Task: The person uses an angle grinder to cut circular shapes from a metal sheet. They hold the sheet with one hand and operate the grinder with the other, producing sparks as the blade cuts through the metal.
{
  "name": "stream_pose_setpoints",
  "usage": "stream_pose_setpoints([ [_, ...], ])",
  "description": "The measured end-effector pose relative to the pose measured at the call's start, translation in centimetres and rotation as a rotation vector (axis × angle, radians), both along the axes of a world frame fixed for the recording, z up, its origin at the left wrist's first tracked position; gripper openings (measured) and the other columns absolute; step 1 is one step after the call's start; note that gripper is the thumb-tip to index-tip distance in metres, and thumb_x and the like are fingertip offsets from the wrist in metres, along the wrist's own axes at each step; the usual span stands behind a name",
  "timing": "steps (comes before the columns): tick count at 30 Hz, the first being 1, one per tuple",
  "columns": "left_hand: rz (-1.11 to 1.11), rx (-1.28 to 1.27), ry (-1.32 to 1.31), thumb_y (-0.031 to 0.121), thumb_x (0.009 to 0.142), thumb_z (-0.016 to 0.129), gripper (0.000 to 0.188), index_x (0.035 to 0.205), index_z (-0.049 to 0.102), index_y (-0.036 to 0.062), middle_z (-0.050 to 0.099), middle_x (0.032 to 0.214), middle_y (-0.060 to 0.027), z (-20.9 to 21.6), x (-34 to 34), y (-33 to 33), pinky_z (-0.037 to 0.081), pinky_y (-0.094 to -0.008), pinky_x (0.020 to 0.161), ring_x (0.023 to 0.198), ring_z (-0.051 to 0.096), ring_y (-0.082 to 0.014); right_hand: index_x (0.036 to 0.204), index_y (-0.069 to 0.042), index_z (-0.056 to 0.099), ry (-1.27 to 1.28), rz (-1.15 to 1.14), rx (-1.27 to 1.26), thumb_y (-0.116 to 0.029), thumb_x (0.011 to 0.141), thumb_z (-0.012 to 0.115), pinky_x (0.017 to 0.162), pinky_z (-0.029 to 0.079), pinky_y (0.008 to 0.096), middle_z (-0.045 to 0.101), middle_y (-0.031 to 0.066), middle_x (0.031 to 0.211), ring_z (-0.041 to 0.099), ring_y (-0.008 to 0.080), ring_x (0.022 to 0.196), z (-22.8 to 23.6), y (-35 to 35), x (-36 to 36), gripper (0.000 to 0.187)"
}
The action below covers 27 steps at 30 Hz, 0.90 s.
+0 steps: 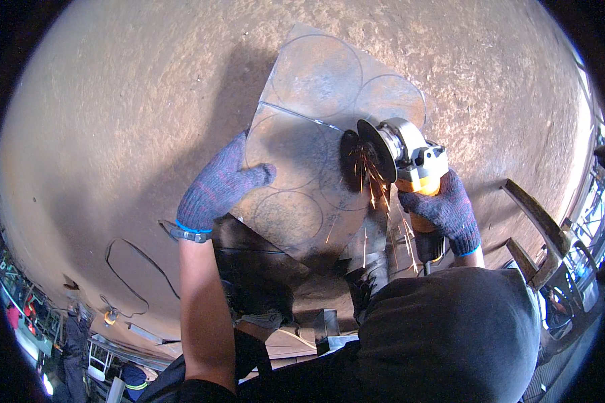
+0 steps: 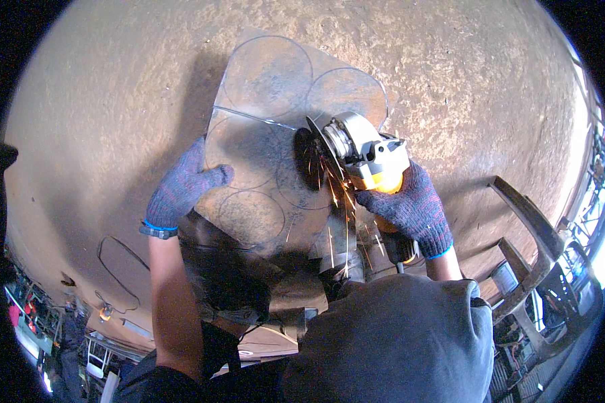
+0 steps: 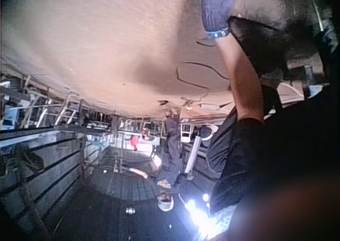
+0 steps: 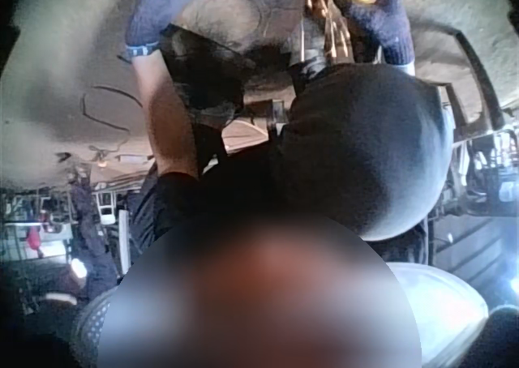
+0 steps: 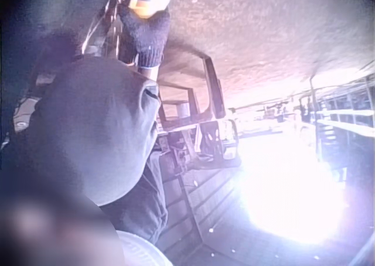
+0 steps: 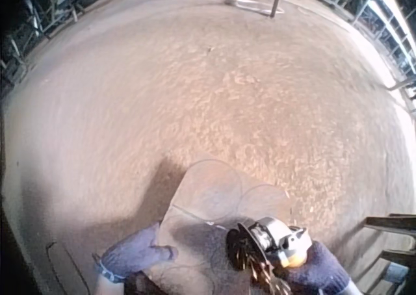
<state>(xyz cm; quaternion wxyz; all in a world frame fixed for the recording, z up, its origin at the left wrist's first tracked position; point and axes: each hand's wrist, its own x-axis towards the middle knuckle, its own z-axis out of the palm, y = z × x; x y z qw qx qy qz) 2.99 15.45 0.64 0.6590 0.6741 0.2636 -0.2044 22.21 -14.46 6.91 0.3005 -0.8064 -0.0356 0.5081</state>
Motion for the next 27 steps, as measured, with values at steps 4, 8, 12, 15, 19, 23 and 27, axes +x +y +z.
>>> stream_pose_setpoints([
  [4, 0.063, -0.106, 0.019, 0.02, 0.091, 0.069, 0.06, 0.143, 0.046, -0.0005, 0.06, 0.131, -0.0132, -0.3, -0.2, -0.1, 0.042, -0.0349, 0.105, 0.119, 0.056, -0.0203, 0.121, 0.002, 0.06, -0.005, -0.005, 0.047, -0.02, 0.071, 0.089, 0.09, 0.052, 0.0327, 0.07, 0.0102, 0.111, 0.065, 0.0162, 0.101, -0.3, 0.1, -0.2, 0.062],
  [8, 0.042, -0.079, 0.04, 0.018, 0.091, 0.069, 0.057, 0.141, 0.047, -0.0005, 0.062, 0.128, -0.0122, -0.5, -0.3, 0.1, 0.044, -0.0343, 0.103, 0.116, 0.058, -0.0192, 0.121, 0.001, 0.061, 0.028, -0.13, 0.1, -0.021, 0.07, 0.089, 0.09, 0.052, 0.0324, 0.07, 0.0104, 0.111, 0.065, 0.0162, 0.101, -0.6, 0.0, -0.7, 0.062],
  [12, 0.049, -0.108, 0.004, 0.018, 0.091, 0.069, 0.057, 0.142, 0.047, -0.0003, 0.062, 0.129, -0.0121, -0.6, -0.4, 0.2, 0.044, -0.0345, 0.103, 0.116, 0.058, -0.0192, 0.12, 0.002, 0.062, -0.011, -0.011, 0.028, -0.02, 0.071, 0.088, 0.089, 0.053, 0.0317, 0.07, 0.0108, 0.11, 0.065, 0.0164, 0.1, -0.4, -0.2, -0.5, 0.059],
  [15, 0.057, -0.106, -0.004, 0.017, 0.091, 0.069, 0.057, 0.142, 0.047, -0.0001, 0.062, 0.13, -0.0119, -0.8, -0.5, 0.1, 0.044, -0.0346, 0.103, 0.117, 0.058, -0.0191, 0.119, 0.002, 0.062, 0.035, -0.041, 0.019, -0.019, 0.072, 0.087, 0.087, 0.053, 0.0316, 0.071, 0.0109, 0.109, 0.066, 0.016, 0.098, -0.5, -0.2, -0.4, 0.057],
  [19, 0.075, -0.144, -0.004, 0.017, 0.091, 0.069, 0.058, 0.142, 0.047, 0.0, 0.061, 0.13, -0.0121, -0.8, -0.5, 0.0, 0.044, -0.0347, 0.104, 0.118, 0.057, -0.0194, 0.118, 0.001, 0.063, 0.001, -0.035, 0.03, -0.018, 0.072, 0.086, 0.087, 0.054, 0.0318, 0.071, 0.0104, 0.108, 0.066, 0.0154, 0.096, -0.6, -0.2, -0.6, 0.056],
  [23, 0.059, -0.095, 0.005, 0.017, 0.091, 0.07, 0.06, 0.143, 0.046, 0.0, 0.061, 0.132, -0.0129, -0.3, -0.3, 0.0, 0.043, -0.0348, 0.105, 0.119, 0.057, -0.0198, 0.119, 0.001, 0.063, 0.037, -0.092, 0.021, -0.017, 0.071, 0.086, 0.086, 0.054, 0.032, 0.07, 0.0103, 0.108, 0.066, 0.0155, 0.096, -0.5, -0.4, -0.7, 0.056],
  [27, 0.068, -0.055, 0.002, 0.016, 0.092, 0.069, 0.056, 0.14, 0.048, -0.0021, 0.062, 0.129, -0.0154, 0.1, -0.3, -0.1, 0.043, -0.0353, 0.105, 0.118, 0.058, -0.0208, 0.119, 0.001, 0.063, 0.02, -0.086, 0.037, -0.017, 0.071, 0.086, 0.085, 0.054, 0.0323, 0.071, 0.0103, 0.107, 0.066, 0.0159, 0.096, -0.6, -0.4, -0.7, 0.056],
])
